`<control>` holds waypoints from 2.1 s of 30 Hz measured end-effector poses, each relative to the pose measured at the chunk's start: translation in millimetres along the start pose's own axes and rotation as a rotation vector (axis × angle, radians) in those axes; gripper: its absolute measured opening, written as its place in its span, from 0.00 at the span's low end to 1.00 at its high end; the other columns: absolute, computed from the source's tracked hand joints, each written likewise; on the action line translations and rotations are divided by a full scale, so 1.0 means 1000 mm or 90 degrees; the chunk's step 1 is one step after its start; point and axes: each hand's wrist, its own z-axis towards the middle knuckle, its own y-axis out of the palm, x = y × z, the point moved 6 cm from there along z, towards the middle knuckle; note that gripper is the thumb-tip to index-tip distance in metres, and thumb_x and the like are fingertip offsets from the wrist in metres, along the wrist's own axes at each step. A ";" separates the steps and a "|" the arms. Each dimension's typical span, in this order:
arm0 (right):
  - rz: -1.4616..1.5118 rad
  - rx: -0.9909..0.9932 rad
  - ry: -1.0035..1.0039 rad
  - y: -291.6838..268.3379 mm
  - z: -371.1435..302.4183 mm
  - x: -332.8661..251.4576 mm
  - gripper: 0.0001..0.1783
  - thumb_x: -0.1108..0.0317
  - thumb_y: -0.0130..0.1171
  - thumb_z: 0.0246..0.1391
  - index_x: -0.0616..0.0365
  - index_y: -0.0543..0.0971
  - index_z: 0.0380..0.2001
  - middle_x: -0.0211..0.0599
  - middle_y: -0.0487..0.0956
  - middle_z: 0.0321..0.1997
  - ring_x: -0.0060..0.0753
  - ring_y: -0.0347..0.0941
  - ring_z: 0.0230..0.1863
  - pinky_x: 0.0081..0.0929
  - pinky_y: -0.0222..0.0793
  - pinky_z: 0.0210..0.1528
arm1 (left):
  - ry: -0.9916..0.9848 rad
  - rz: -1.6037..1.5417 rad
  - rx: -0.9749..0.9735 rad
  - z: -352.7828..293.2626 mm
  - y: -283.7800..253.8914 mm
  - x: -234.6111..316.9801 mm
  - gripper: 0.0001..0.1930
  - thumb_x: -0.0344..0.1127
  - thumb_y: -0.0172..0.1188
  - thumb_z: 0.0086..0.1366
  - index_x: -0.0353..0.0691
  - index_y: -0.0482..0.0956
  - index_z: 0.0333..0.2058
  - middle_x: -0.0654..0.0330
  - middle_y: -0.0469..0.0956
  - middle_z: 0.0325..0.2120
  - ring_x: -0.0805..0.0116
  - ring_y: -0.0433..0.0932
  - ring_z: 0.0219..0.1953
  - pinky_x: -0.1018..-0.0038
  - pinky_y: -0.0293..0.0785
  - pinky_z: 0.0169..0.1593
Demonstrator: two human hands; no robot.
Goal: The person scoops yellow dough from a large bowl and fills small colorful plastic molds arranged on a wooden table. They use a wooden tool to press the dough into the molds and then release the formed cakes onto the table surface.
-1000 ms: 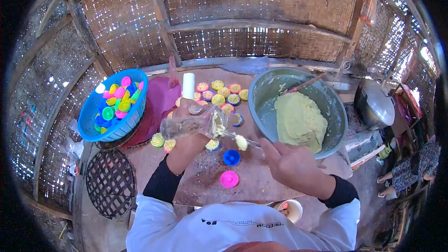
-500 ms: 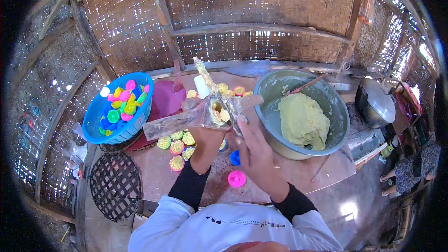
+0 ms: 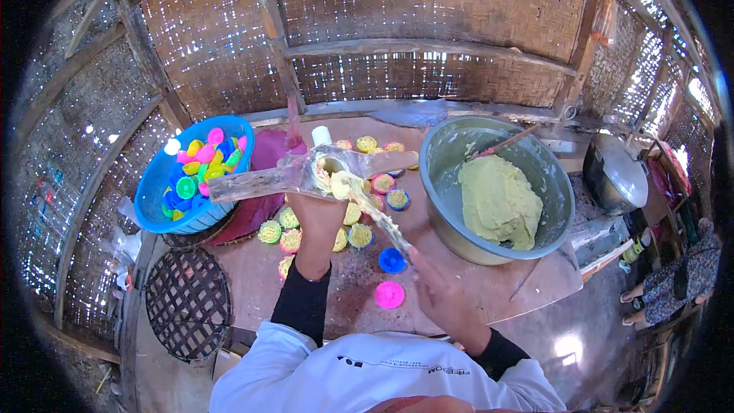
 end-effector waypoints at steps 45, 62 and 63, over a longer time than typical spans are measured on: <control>0.375 -0.052 0.174 0.015 0.020 0.010 0.20 0.65 0.42 0.59 0.58 0.66 0.54 0.29 0.68 0.18 0.22 0.64 0.19 0.20 0.62 0.23 | -0.348 -0.893 -0.029 -0.027 0.042 -0.049 0.15 0.36 0.54 0.58 0.40 0.66 0.43 0.60 0.70 0.38 0.69 0.71 0.42 0.69 0.71 0.45; 0.103 -0.048 0.220 -0.036 -0.013 0.046 0.13 0.64 0.48 0.56 0.59 0.74 0.41 0.36 0.70 0.16 0.25 0.65 0.15 0.26 0.62 0.20 | -0.373 -0.815 -0.009 -0.006 0.034 -0.043 0.14 0.43 0.46 0.61 0.40 0.70 0.39 0.59 0.73 0.34 0.65 0.74 0.37 0.68 0.73 0.42; 0.054 0.006 0.194 -0.049 0.012 0.028 0.12 0.65 0.49 0.56 0.58 0.74 0.40 0.40 0.71 0.16 0.29 0.67 0.16 0.28 0.63 0.20 | -0.429 -0.929 0.031 -0.007 0.038 -0.039 0.13 0.41 0.48 0.60 0.39 0.70 0.38 0.57 0.73 0.34 0.65 0.75 0.37 0.69 0.73 0.42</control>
